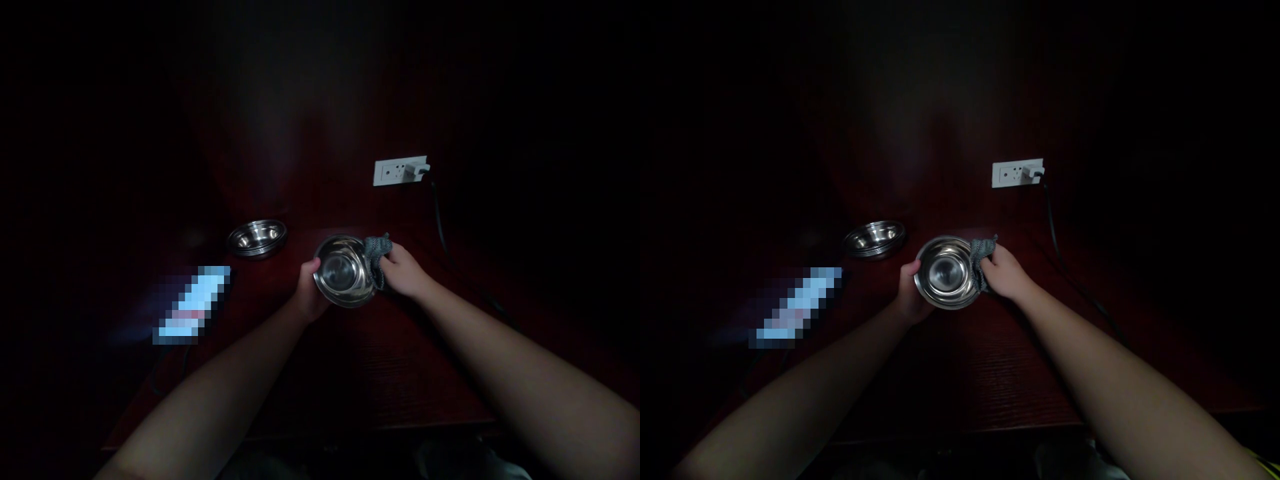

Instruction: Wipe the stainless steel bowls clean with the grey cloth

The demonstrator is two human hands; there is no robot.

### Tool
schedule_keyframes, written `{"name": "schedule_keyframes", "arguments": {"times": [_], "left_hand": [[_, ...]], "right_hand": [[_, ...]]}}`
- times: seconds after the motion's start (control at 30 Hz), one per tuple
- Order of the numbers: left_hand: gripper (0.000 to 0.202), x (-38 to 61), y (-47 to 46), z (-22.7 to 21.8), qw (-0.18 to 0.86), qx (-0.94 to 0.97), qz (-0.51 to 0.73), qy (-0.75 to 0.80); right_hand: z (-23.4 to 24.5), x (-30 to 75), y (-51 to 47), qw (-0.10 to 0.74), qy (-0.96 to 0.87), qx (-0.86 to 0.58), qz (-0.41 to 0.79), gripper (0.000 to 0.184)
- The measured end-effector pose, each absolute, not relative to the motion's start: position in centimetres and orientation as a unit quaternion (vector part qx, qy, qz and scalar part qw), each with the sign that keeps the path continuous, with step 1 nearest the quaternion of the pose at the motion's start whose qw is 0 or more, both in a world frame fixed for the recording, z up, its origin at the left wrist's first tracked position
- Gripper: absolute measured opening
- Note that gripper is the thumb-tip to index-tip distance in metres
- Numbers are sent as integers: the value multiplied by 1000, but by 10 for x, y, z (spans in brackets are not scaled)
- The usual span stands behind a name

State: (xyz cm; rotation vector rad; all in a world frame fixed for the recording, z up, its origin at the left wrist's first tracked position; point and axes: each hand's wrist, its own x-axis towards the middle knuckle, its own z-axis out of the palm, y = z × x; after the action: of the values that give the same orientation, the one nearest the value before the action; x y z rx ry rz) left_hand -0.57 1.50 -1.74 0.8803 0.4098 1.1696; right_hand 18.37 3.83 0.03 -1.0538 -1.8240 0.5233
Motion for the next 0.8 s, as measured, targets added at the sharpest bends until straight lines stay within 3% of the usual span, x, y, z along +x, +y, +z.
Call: {"name": "schedule_keyframes", "arguments": {"times": [0.3, 0.53, 0.8], "left_hand": [[59, -3, 15, -19, 740, 383, 515, 198], [60, -7, 18, -15, 728, 392, 525, 201], [61, -17, 17, -21, 777, 431, 399, 225]], "right_hand": [[-3, 188, 42, 409, -766, -476, 137, 24], [3, 193, 39, 388, -810, -417, 137, 25], [11, 193, 34, 391, -827, -360, 183, 17]]}}
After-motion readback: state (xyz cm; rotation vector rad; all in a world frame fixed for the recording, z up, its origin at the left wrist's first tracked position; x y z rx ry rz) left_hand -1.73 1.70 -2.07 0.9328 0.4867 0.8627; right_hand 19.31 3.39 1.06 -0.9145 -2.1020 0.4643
